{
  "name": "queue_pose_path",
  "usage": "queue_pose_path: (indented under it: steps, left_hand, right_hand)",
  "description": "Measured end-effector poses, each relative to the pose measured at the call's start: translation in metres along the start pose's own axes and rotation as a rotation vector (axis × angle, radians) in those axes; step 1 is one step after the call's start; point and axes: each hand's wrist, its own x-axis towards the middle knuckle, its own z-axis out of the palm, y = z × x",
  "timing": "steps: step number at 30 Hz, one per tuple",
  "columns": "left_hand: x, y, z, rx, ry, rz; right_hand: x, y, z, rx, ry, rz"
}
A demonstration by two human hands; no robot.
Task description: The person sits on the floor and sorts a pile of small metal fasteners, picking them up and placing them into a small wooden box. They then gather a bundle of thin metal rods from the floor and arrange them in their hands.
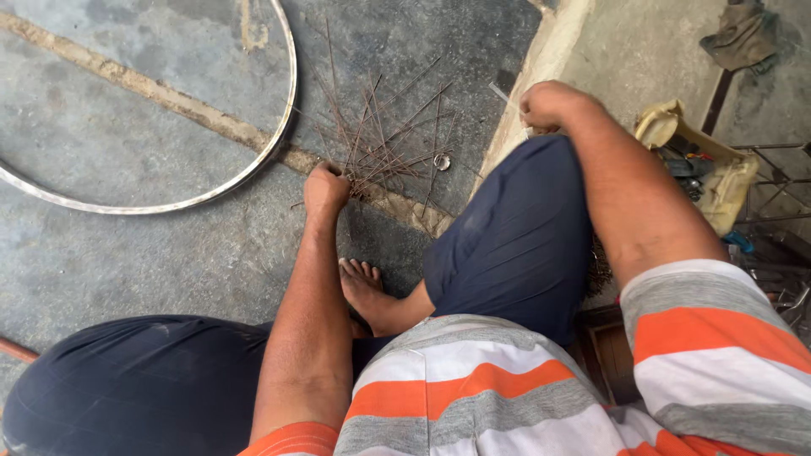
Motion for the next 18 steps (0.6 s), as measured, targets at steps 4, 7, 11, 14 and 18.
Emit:
queue_pose_path:
  steps: [4,7,11,14,18]
  left_hand:
    - [0.002,-0.006,0.002,0.049,-0.011,0.017]
    - [-0.005,-0.004,-0.007,0.028,-0.037,0.142]
    - [-0.017,0.005,-0.031,-0.138,-0.121,-0.066]
    - [-0.031,0.003,-0.041,-0.135,-0.153,-0.093]
    - [-0.036,0.015,-0.039,-0.099,-0.191,-0.072]
  right_hand:
    - [-0.046,0.036,0.019,0.426,0.148,0.146]
    - [-0.073,0.032,0.068,0.663,0.221,0.157]
    - [-0.091,0.014,0.112,0.573,0.431,0.244]
    - [-0.095,-0.005,0.13,0.688,0.49,0.287]
    - [-0.079,-0.014,0.133,0.755,0.483,0.397]
